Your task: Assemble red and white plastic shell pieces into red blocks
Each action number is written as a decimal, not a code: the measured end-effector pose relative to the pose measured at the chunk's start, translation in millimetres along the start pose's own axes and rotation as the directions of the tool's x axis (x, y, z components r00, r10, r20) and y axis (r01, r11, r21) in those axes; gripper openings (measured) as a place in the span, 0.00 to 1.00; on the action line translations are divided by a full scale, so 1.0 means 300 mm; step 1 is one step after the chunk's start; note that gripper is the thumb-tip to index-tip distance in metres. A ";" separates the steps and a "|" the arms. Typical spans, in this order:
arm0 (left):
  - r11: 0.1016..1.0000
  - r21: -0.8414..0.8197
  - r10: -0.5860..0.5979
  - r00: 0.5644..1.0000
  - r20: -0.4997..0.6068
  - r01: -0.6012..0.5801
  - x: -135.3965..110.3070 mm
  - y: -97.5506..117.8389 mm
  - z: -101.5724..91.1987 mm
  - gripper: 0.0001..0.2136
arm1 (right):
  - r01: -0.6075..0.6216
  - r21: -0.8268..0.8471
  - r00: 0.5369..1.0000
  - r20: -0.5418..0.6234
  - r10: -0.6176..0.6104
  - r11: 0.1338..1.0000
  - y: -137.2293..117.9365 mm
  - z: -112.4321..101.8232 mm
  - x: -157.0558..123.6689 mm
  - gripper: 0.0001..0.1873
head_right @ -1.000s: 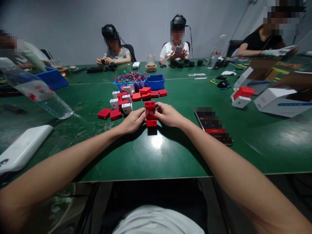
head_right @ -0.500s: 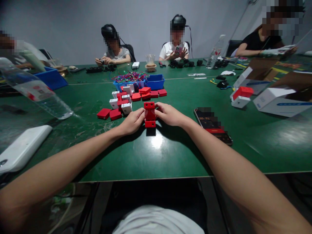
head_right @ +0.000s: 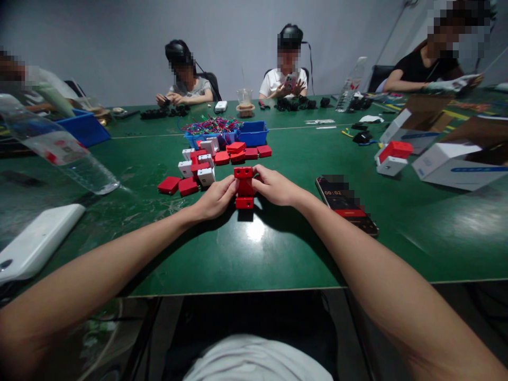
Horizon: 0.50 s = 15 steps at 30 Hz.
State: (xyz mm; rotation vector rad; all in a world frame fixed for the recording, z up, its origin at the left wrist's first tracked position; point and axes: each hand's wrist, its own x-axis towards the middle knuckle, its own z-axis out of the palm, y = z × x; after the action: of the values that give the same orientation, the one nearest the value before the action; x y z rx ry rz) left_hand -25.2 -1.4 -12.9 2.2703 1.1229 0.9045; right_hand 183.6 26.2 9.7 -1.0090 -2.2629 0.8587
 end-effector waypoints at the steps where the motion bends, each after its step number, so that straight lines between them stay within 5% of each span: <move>1: 1.000 -0.004 0.001 1.000 0.002 -0.001 0.000 0.000 0.000 0.14 | 0.000 -0.002 1.000 -0.002 0.000 1.000 0.000 0.001 0.000 0.16; 15: 1.000 -0.012 0.005 1.000 0.006 -0.004 0.003 -0.009 0.000 0.15 | 0.056 -0.105 0.998 0.006 -0.056 0.993 -0.001 -0.013 -0.009 0.11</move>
State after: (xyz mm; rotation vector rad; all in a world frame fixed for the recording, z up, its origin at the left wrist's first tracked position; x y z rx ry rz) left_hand -26.1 0.7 -14.4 2.2652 1.1074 0.9034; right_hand 187.6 25.3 11.8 -0.9852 -2.3484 0.7251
